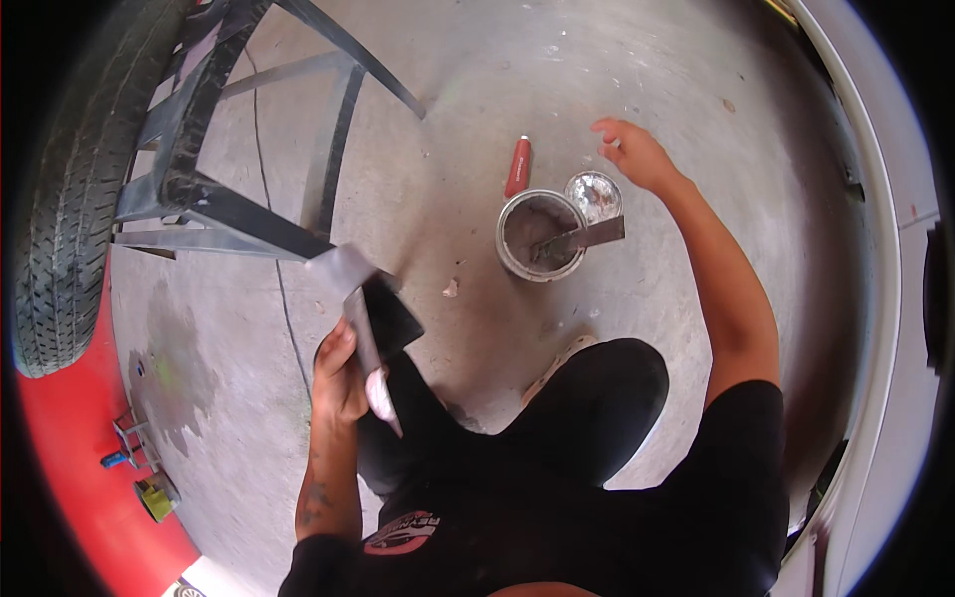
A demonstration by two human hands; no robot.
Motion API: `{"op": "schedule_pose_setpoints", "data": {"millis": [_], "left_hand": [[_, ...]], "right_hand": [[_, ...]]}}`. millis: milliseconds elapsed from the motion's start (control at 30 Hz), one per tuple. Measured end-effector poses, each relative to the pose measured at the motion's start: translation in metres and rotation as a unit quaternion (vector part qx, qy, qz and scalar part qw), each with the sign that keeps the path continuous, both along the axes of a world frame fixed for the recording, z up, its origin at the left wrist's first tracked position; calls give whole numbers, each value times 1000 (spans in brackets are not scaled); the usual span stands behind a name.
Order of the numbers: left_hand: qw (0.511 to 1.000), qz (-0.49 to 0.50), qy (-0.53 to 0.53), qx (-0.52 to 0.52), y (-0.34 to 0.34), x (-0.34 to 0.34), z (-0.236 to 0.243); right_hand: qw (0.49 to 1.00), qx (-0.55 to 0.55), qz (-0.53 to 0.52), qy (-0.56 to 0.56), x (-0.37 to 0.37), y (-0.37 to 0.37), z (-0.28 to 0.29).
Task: The person feels the surface of a car panel by hand, scoops putty from a can onto a spreader, applies hardener from a tube onto the putty, and mixes the filler using two spreaders.
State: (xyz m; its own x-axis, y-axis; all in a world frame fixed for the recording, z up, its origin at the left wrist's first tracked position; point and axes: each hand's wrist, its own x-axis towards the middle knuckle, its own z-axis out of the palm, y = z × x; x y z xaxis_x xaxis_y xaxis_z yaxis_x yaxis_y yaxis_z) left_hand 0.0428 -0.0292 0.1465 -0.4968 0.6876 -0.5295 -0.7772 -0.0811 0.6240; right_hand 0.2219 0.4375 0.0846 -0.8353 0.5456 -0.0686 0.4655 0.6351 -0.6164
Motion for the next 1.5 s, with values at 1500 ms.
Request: {"op": "schedule_pose_setpoints", "data": {"millis": [1500], "left_hand": [[998,-13,43,-45,43,15,-102]], "right_hand": [[947,-307,20,92,2,-193,39]]}}
